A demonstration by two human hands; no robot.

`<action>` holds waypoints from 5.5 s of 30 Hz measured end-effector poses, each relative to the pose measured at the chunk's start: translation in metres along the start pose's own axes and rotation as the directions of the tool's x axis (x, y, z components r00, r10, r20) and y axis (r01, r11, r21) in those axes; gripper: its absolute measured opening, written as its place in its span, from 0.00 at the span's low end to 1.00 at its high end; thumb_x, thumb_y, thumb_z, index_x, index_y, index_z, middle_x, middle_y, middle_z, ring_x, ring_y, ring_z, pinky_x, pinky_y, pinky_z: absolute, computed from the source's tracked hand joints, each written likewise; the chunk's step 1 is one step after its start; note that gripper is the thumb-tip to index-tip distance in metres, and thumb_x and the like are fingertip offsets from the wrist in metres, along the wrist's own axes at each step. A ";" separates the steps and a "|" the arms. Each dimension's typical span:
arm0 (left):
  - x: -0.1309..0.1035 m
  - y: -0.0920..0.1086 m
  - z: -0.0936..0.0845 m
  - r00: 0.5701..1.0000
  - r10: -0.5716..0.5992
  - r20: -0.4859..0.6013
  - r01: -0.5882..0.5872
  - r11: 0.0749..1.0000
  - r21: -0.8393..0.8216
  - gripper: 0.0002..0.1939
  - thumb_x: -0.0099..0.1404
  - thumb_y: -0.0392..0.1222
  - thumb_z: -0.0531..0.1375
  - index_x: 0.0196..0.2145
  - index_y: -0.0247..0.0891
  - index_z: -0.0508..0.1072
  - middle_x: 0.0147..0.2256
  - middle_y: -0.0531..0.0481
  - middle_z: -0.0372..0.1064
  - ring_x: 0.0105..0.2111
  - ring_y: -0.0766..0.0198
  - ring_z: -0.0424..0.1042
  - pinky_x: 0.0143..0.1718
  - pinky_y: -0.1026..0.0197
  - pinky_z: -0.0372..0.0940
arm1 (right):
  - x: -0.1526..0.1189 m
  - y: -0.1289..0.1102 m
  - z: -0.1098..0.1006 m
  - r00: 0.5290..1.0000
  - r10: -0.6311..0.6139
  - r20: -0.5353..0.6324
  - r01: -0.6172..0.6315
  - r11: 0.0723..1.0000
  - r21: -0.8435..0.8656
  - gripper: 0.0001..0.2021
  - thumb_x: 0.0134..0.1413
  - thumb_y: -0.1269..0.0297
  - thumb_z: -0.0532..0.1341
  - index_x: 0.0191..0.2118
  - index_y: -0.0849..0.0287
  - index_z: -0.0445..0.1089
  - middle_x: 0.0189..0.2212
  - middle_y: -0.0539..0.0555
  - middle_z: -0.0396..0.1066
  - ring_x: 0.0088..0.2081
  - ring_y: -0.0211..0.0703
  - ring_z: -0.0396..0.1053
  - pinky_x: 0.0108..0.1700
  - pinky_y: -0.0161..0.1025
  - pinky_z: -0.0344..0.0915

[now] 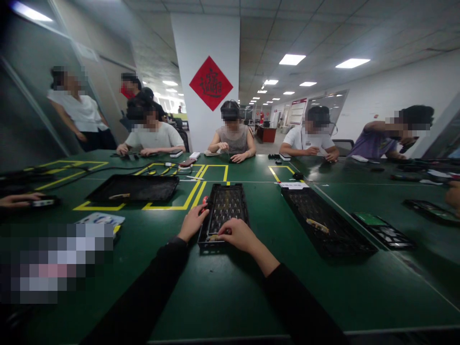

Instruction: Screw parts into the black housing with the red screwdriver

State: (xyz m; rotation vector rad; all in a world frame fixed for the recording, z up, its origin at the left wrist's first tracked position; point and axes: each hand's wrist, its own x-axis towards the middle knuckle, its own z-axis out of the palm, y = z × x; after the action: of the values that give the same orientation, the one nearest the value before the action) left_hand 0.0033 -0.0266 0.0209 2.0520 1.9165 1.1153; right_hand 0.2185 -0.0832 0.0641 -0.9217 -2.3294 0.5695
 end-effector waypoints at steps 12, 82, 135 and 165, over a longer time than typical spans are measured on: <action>-0.001 0.000 0.000 1.000 -0.007 -0.005 0.007 1.000 -0.007 0.19 0.62 0.50 0.50 0.48 0.40 0.67 0.47 0.46 0.66 0.48 0.58 0.64 0.49 0.56 0.58 | 0.001 0.000 0.001 0.999 0.033 0.037 -0.033 0.999 0.014 0.08 0.49 0.61 0.62 0.32 0.58 0.75 0.27 0.51 0.73 0.30 0.37 0.66 0.34 0.33 0.58; -0.002 0.003 -0.003 1.000 -0.020 0.009 0.020 1.000 -0.004 0.19 0.62 0.49 0.50 0.48 0.41 0.67 0.48 0.46 0.66 0.48 0.58 0.64 0.49 0.56 0.58 | 0.001 0.001 0.003 0.997 0.060 0.052 -0.065 0.994 0.090 0.08 0.48 0.62 0.62 0.34 0.60 0.73 0.27 0.51 0.73 0.28 0.36 0.67 0.32 0.32 0.60; 0.000 -0.004 0.003 1.000 0.004 -0.006 -0.005 1.000 -0.019 0.19 0.63 0.50 0.50 0.48 0.41 0.67 0.48 0.47 0.66 0.48 0.59 0.64 0.50 0.57 0.57 | 0.003 -0.001 0.001 0.996 0.046 0.071 -0.048 0.999 0.024 0.08 0.50 0.63 0.61 0.33 0.59 0.75 0.29 0.52 0.74 0.30 0.36 0.67 0.34 0.32 0.59; 0.001 -0.001 -0.002 0.999 -0.030 0.026 0.030 1.000 -0.010 0.20 0.62 0.50 0.51 0.49 0.42 0.66 0.48 0.47 0.65 0.49 0.58 0.63 0.50 0.56 0.58 | 0.072 0.004 0.002 0.974 0.132 0.183 -0.050 0.916 -0.398 0.07 0.47 0.68 0.62 0.34 0.55 0.74 0.34 0.52 0.73 0.40 0.43 0.67 0.44 0.36 0.55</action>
State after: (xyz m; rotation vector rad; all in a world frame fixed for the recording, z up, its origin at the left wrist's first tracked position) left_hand 0.0014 -0.0264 0.0223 2.0158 1.9192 1.0840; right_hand 0.1758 -0.0290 0.0852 -1.2071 -2.6572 0.2429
